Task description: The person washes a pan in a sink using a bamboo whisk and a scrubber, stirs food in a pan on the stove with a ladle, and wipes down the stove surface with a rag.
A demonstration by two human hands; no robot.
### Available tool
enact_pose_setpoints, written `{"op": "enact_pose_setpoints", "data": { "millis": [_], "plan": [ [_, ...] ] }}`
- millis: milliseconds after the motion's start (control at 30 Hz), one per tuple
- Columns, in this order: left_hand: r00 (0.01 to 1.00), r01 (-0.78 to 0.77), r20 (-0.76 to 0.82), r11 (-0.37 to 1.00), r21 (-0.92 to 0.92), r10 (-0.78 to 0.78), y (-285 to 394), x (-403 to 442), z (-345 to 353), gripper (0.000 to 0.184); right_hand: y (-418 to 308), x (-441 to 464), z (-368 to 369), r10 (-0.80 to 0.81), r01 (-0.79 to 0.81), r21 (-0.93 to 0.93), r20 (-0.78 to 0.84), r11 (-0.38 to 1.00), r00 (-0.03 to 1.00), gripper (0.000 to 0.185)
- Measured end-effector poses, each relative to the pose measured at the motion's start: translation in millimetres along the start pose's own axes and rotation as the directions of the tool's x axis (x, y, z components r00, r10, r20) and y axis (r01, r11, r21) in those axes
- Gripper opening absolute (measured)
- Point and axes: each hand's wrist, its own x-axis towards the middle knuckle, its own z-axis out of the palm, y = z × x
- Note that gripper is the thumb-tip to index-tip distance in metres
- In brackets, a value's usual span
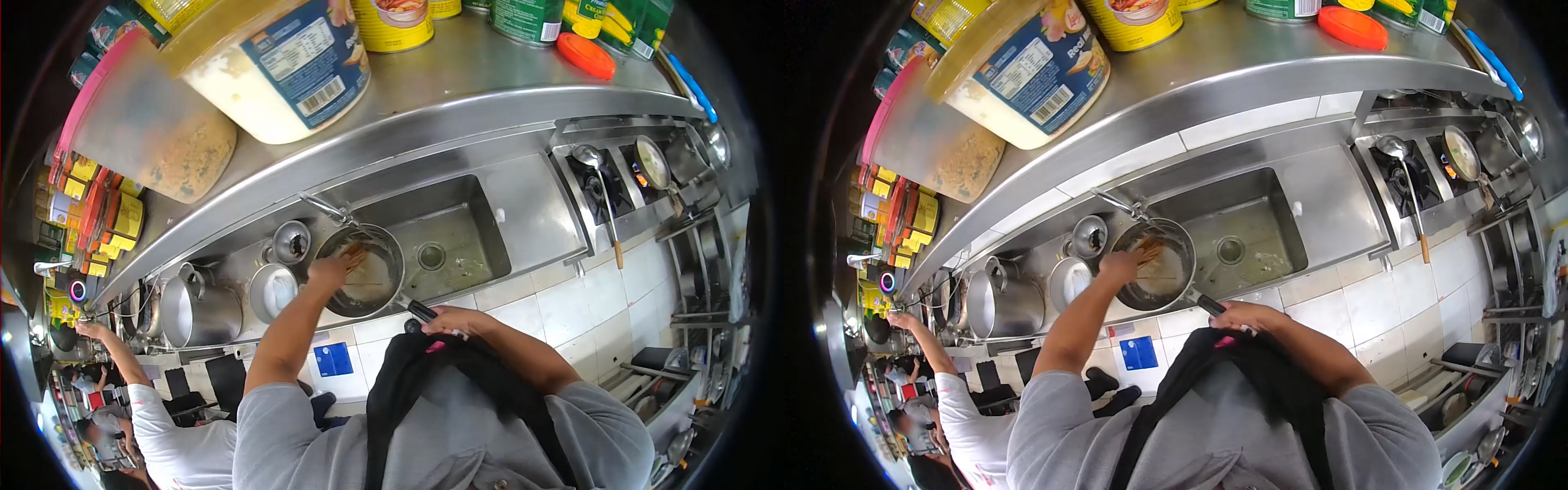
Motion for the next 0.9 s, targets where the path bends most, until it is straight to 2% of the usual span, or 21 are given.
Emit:
{"op": "enact_pose_setpoints", "data": {
  "millis": [67,100,133,200,233,267,333,367,400,467,533,600,633,667,733,767,800,867,900],
  "plan": [
    [0.998,0.028,0.05,0.999,-0.028,-0.026,-20.7,8.0,29.0,0.05,1.9,24.0,-7.2,-0.039,0.023,0.174,0.089,0.985,0.995,0.031],
    [0.996,0.019,0.092,0.999,0.045,-0.024,-6.7,-7.8,35.6,0.05,-16.4,20.4,-3.7,-0.013,0.008,0.073,0.07,0.997,0.997,0.045],
    [0.995,0.031,0.094,0.998,0.05,-0.035,0.7,-18.0,38.0,0.05,-27.7,18.2,-2.9,-0.019,0.013,0.072,0.081,0.997,0.997,0.045],
    [0.987,0.071,0.139,0.995,0.069,-0.08,11.2,-31.0,45.7,0.053,-38.6,12.6,-0.6,0.19,-0.19,0.006,-0.066,0.982,0.98,0.058],
    [0.981,0.161,0.111,0.987,-0.023,-0.157,3.7,-25.1,50.8,0.048,-44.8,14.5,3.2,0.213,-0.239,-0.165,-0.161,0.957,0.964,0.068],
    [0.979,0.166,0.123,0.986,-0.026,-0.161,-2.3,-15.5,54.4,0.048,-45.9,18.7,3.2,0.222,-0.246,-0.164,-0.151,0.955,0.963,0.068],
    [0.96,0.277,0.07,0.952,-0.127,-0.27,-13.4,-1.4,63.4,0.047,-45.0,30.4,4.6,0.146,-0.213,-0.342,-0.212,0.915,0.966,0.077],
    [0.965,0.254,0.094,0.962,-0.097,-0.245,-7.0,-0.4,74.1,0.049,-44.4,34.4,4.4,0.096,-0.21,-0.425,-0.274,0.881,0.957,0.084],
    [0.963,0.261,0.096,0.96,-0.102,-0.252,2.0,-8.6,79.2,0.049,-45.7,33.4,3.2,0.098,-0.21,-0.431,-0.268,0.878,0.959,0.084],
    [0.985,0.079,0.155,0.997,-0.025,-0.074,14.2,-23.9,82.7,0.054,-52.8,29.9,-0.6,0.067,-0.222,-0.552,-0.286,0.804,0.956,0.085],
    [0.987,0.084,0.139,0.996,-0.015,-0.081,-6.4,-3.3,95.5,0.054,-55.7,31.1,3.5,0.077,-0.249,-0.558,-0.314,0.792,0.946,0.086],
    [0.949,0.307,0.127,0.94,-0.152,-0.289,-20.8,14.0,87.7,0.058,-55.3,32.0,9.4,0.072,-0.253,-0.509,-0.348,0.822,0.935,0.085],
    [0.94,0.325,0.173,0.927,-0.189,-0.295,-15.3,8.8,73.3,0.063,-55.1,32.0,6.7,0.06,-0.237,-0.517,-0.335,0.822,0.94,0.085],
    [0.94,0.329,0.166,0.923,-0.197,-0.3,-14.3,6.2,90.4,0.063,-54.3,30.9,1.7,0.056,-0.236,-0.528,-0.335,0.816,0.941,0.085],
    [0.979,-0.023,0.198,0.997,-0.077,0.038,-18.5,4.9,132.5,0.07,-53.9,33.2,-6.1,0.01,-0.206,-0.606,-0.311,0.769,0.95,0.085],
    [0.951,0.108,0.304,0.982,-0.154,-0.057,10.4,-30.4,74.6,0.074,-58.6,28.9,-2.8,0.032,-0.211,-0.59,-0.299,0.779,0.954,0.087],
    [0.949,0.107,0.312,0.983,-0.152,-0.055,7.9,-23.3,69.5,0.074,-59.9,28.1,-0.5,0.037,-0.212,-0.584,-0.297,0.783,0.954,0.087],
    [0.934,0.255,0.297,0.951,-0.174,-0.196,0.7,-1.3,54.5,0.077,-60.3,28.2,1.0,0.081,-0.252,-0.655,-0.279,0.713,0.957,0.088],
    [0.931,0.255,0.309,0.952,-0.169,-0.195,-8.2,17.0,62.4,0.077,-60.0,28.8,3.3,0.095,-0.265,-0.626,-0.291,0.734,0.952,0.088]
  ]
}}
